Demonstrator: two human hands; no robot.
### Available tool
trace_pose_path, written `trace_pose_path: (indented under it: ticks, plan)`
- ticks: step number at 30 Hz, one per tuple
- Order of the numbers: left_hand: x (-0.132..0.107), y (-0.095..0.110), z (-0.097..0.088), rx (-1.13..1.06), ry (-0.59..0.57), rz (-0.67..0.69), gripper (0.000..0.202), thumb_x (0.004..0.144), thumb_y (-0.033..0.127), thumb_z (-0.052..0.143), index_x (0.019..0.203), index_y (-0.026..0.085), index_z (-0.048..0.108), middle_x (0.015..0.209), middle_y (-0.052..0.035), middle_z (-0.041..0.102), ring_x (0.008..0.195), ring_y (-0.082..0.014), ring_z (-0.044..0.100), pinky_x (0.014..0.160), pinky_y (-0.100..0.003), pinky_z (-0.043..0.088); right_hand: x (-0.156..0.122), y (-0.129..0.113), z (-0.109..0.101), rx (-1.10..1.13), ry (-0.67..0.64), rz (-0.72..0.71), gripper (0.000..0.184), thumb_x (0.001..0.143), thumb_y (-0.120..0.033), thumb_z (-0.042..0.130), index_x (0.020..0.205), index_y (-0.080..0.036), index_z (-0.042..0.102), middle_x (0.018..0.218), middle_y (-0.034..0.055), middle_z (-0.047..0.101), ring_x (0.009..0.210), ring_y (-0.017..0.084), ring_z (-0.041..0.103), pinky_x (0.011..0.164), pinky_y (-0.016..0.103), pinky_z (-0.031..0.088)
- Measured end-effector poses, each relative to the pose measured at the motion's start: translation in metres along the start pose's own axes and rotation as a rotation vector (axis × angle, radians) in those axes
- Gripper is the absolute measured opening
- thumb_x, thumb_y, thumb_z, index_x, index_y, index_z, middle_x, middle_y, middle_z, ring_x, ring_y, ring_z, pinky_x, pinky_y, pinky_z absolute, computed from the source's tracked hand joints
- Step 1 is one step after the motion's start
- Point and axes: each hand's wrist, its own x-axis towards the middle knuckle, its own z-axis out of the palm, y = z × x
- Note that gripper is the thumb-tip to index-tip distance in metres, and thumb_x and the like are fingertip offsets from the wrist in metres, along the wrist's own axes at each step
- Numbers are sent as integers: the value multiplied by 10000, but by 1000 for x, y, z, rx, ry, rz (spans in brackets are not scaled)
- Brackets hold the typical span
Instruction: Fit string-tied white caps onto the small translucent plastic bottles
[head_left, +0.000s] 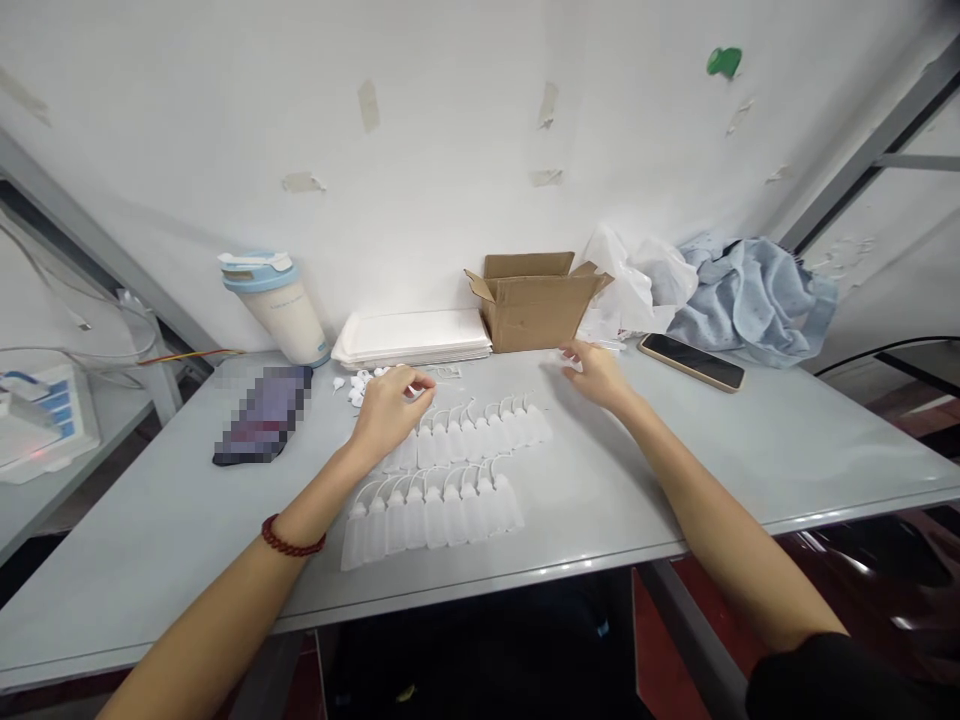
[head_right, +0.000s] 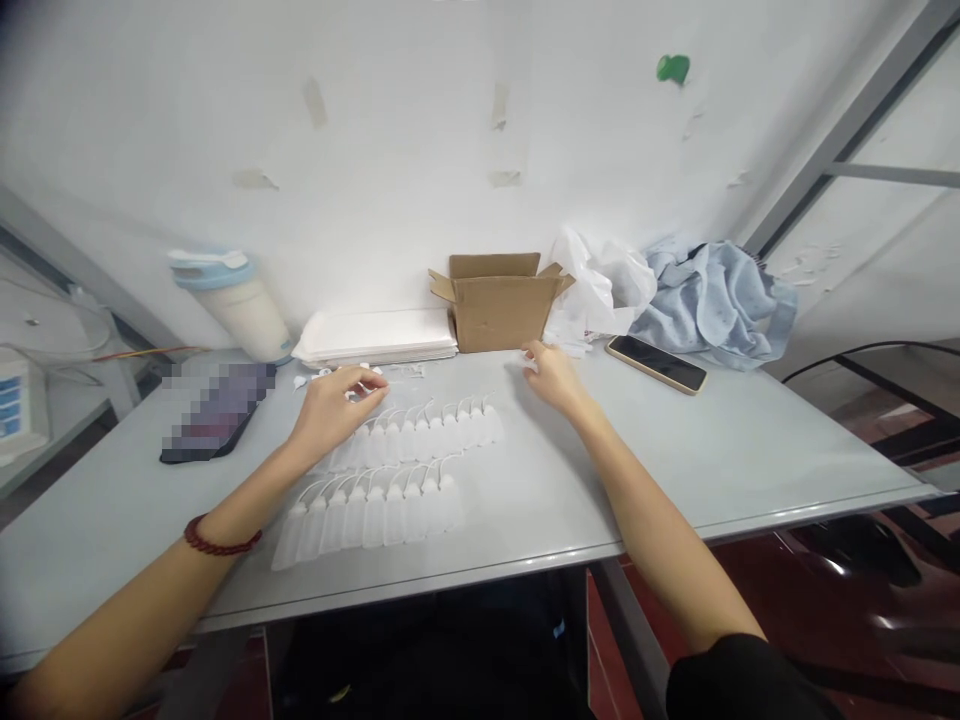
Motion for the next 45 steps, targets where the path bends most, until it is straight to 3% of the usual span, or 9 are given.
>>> trace_pose_path:
  ticks: [6,13,20,31,38,45]
  plan:
    - [-9,24,3,-532,-111,-276,223,705,305,695,867,152,683,860,-63,714,804,-196,659,770,-348,539,-27,-53,-3,415,41,-284,292,822,-206,577,1112,-175,583,1063,102,676,933,227,628,809,388,506]
    - [-16,36,8,-838,-258,-427,238,674,319,778,871,189,744,795,-41,741,777,-201,691,826,-367,538,-52,-89,3,492,77,-508,220,877,-224,551,1095,-205,575,1020,94,682,947,226,645,815,389,530]
    - [-17,46,6,-865,-192,-523,230,650,300,793,830,165,747,752,-30,713,701,-167,663,798,-352,541,-57,-95,6,526,74,-549,210,903,-228,520,1107,-220,571,1025,86,683,945,213,655,800,371,548]
    - [-19,48,7,-914,-226,-542,189,679,280,751,818,159,710,687,-12,661,663,-139,619,739,-319,512,-63,-100,7,646,42,-561,281,891,-244,543,1172,-222,547,1065,91,681,943,194,662,731,342,581]
    - [-19,47,8,-914,-252,-520,168,674,305,751,740,166,684,656,13,616,616,-116,572,667,-284,486,-65,-102,6,698,-2,-534,302,891,-257,550,1193,-238,552,1041,87,674,930,188,653,705,325,583]
    - [-20,50,5,-855,-290,-461,162,731,304,680,782,156,720,649,-8,620,601,-122,557,624,-272,475,-66,-104,3,725,-26,-503,295,879,-262,573,1171,-221,580,996,73,672,885,173,645,654,283,576]
